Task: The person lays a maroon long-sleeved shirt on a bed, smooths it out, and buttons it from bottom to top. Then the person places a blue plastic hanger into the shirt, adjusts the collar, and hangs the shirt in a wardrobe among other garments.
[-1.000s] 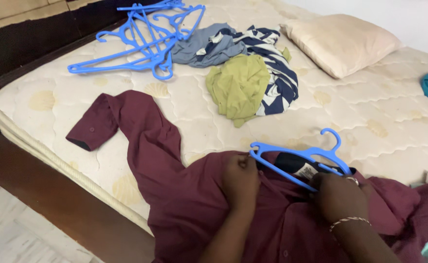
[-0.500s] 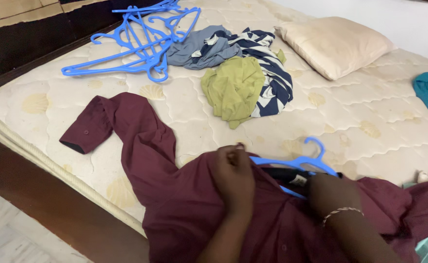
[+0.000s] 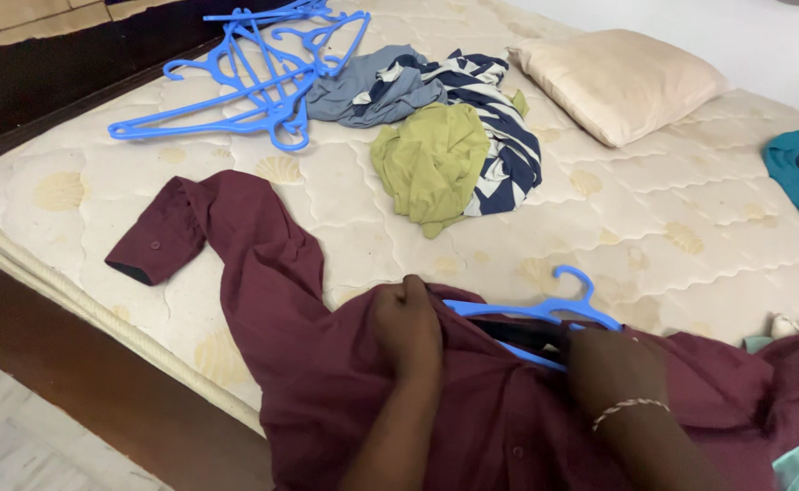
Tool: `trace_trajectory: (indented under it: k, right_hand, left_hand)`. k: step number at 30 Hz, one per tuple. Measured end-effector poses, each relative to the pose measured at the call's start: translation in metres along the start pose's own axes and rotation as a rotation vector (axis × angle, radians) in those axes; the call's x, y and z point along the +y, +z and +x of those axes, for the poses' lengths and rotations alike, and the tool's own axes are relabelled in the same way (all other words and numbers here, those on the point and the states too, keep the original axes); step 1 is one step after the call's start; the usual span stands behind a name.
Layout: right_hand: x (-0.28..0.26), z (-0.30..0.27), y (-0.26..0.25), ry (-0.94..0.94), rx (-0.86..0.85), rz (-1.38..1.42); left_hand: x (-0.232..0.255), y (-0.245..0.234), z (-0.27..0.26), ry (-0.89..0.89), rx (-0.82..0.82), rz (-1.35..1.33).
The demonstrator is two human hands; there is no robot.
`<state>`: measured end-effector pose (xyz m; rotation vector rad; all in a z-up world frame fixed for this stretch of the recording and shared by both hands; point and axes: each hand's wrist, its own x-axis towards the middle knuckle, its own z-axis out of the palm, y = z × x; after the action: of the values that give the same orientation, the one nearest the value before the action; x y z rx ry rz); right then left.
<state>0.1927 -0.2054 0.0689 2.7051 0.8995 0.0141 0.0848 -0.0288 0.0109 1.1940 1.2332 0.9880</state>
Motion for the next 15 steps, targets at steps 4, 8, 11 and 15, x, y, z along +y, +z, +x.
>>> trace_trajectory:
  k: [4, 8, 11, 15]
  right_hand:
    - [0.003, -0.003, 0.012, 0.049, -0.017, 0.027]
    - [0.014, -0.007, 0.048, 0.026, 0.046, 0.043]
    - [0.033, -0.005, 0.072, 0.054, 0.029, 0.068]
    - [0.057, 0.009, 0.066, 0.013, -0.114, 0.305]
  left_hand:
    - [0.003, -0.006, -0.011, 0.421, -0.072, 0.160]
    - [0.002, -0.012, -0.013, 0.821, -0.256, 0.535]
    - [0.010, -0.016, -0.007, 0.538, -0.415, 0.681]
    - [0.021, -0.023, -0.005, 0.510, -0.181, 0.380]
